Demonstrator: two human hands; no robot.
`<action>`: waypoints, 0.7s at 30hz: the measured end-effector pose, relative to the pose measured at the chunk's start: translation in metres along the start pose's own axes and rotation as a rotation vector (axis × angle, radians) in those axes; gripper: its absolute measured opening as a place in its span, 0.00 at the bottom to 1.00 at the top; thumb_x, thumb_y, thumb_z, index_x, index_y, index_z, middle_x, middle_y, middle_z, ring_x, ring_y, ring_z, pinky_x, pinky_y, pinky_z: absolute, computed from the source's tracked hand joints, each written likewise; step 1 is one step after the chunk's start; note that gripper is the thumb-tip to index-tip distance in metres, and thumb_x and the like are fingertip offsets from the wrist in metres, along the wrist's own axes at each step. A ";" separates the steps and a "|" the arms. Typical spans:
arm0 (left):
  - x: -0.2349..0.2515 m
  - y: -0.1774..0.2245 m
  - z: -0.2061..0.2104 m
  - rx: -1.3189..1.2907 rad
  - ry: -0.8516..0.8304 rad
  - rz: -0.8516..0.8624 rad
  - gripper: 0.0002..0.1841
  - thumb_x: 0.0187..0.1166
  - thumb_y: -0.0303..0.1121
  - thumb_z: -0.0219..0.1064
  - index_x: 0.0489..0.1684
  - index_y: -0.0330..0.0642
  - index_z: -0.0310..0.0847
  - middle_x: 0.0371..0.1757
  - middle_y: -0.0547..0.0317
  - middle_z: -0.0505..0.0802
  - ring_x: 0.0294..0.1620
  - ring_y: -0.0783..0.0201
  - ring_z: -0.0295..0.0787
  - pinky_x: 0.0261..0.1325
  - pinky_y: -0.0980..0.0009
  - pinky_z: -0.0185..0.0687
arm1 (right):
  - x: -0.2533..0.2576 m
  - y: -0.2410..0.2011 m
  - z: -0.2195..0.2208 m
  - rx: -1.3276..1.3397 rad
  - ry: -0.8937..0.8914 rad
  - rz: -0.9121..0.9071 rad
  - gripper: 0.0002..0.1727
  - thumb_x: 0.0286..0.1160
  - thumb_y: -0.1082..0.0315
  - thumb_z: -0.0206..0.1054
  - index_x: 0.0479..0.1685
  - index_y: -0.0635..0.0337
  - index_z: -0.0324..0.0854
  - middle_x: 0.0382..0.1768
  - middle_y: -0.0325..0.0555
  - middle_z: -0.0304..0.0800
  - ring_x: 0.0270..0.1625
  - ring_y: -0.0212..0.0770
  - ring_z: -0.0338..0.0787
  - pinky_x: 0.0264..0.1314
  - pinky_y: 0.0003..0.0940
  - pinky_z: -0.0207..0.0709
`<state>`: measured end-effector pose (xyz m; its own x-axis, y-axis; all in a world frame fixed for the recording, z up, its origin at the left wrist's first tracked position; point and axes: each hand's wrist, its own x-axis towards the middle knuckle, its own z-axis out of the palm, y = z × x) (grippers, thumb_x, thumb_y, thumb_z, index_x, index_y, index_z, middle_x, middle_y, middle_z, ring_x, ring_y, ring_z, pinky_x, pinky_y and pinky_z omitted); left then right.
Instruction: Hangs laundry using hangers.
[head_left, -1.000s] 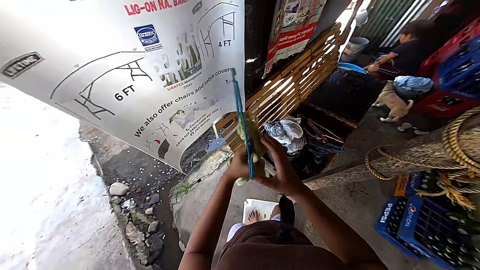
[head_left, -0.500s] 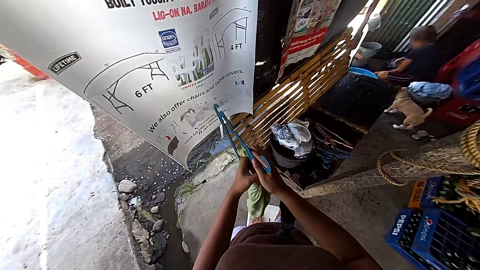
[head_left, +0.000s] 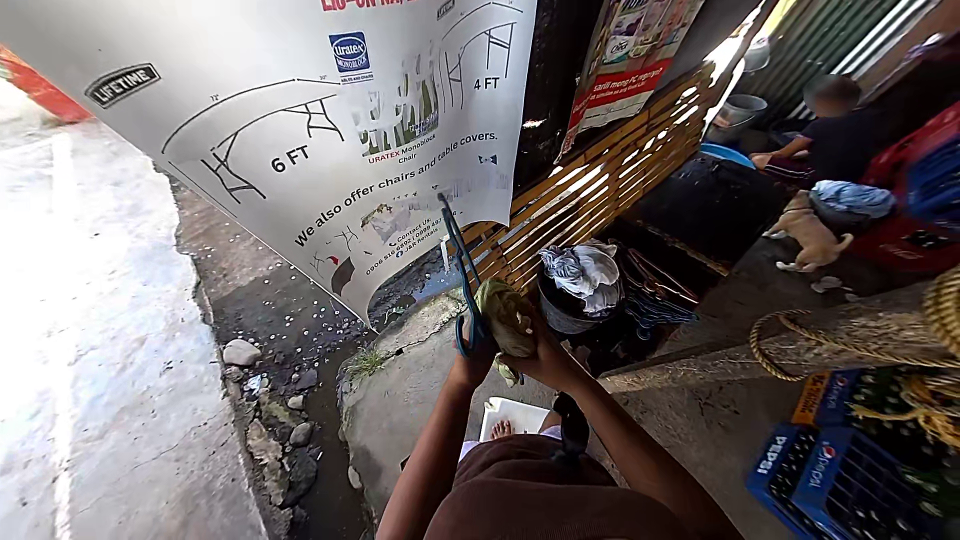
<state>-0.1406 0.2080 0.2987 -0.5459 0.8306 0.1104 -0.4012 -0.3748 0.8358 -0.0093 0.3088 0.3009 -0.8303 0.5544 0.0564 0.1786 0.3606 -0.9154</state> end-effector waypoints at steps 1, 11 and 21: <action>0.001 0.000 -0.001 0.032 -0.065 0.030 0.72 0.39 0.90 0.62 0.80 0.34 0.59 0.66 0.62 0.88 0.67 0.71 0.84 0.68 0.64 0.83 | -0.002 -0.003 -0.003 0.105 -0.040 0.021 0.51 0.63 0.53 0.81 0.84 0.73 0.61 0.72 0.60 0.81 0.73 0.37 0.83 0.78 0.31 0.75; 0.006 0.052 0.017 0.644 -0.331 -0.040 0.37 0.57 0.23 0.76 0.70 0.21 0.64 0.54 0.54 0.89 0.52 0.79 0.88 0.61 0.80 0.84 | 0.022 -0.007 -0.045 -0.345 0.500 -0.371 0.75 0.41 0.30 0.83 0.88 0.75 0.53 0.88 0.82 0.48 0.91 0.72 0.54 0.89 0.67 0.52; 0.036 0.109 0.026 1.319 -0.675 -0.359 0.30 0.68 0.25 0.74 0.73 0.33 0.70 0.57 0.36 0.89 0.60 0.44 0.87 0.64 0.45 0.80 | 0.052 -0.043 -0.070 -0.571 -0.190 -0.506 0.43 0.46 0.57 0.90 0.70 0.65 0.83 0.49 0.55 0.95 0.48 0.57 0.93 0.59 0.61 0.79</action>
<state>-0.1849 0.2079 0.4072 0.0084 0.9586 -0.2846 0.6860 0.2015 0.6991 -0.0234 0.3746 0.3707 -0.9501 0.1001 0.2956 -0.0449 0.8934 -0.4471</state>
